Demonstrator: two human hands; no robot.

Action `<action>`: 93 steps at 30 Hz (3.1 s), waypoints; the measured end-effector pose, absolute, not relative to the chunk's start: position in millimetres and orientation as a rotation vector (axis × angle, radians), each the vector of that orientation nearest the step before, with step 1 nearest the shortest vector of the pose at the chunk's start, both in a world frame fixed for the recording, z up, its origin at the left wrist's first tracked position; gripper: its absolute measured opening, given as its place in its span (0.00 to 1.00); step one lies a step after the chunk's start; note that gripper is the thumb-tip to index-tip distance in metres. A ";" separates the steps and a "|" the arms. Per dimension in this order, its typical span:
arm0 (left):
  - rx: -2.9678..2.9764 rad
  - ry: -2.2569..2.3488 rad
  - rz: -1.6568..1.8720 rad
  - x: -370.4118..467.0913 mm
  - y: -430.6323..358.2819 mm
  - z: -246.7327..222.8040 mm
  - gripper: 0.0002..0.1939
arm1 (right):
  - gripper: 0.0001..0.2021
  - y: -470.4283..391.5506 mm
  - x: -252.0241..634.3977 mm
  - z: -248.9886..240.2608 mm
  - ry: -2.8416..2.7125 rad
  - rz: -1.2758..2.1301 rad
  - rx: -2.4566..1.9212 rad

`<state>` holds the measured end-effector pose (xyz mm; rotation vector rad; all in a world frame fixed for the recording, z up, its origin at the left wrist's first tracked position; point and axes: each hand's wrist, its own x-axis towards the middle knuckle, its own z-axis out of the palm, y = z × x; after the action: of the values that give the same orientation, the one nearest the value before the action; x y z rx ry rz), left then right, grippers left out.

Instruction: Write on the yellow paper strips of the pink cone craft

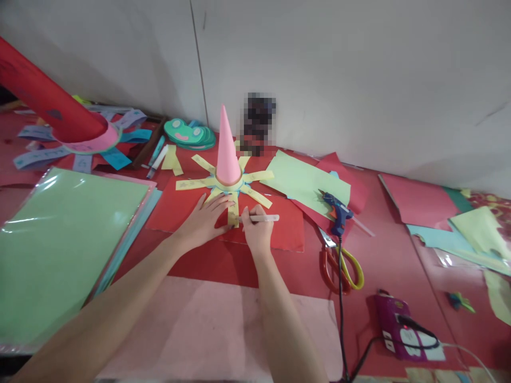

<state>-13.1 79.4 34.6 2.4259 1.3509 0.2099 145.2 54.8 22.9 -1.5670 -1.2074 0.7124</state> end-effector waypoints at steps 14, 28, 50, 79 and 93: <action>2.455 1.295 0.213 -17.0 78.6 30.4 0.26 | 0.18 54.8 144.9 21.6 -1.187 0.737 -1.533; 2.454 1.297 0.198 -16.5 78.3 33.2 0.26 | 0.18 53.4 144.5 23.7 -1.207 0.793 -1.546; 2.450 1.285 0.229 -17.2 78.2 32.9 0.25 | 0.18 52.5 143.5 26.2 -1.255 0.853 -1.517; 2.478 1.274 0.247 -18.2 79.4 26.4 0.25 | 0.17 53.8 143.7 21.2 -1.243 0.842 -1.490; 2.483 1.288 0.206 -17.5 79.0 29.7 0.26 | 0.18 54.6 143.3 22.1 -1.290 0.819 -1.480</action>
<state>-17.5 79.0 29.7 2.4828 1.2875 0.2056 143.3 54.6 22.1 -1.4801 -1.2897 0.8189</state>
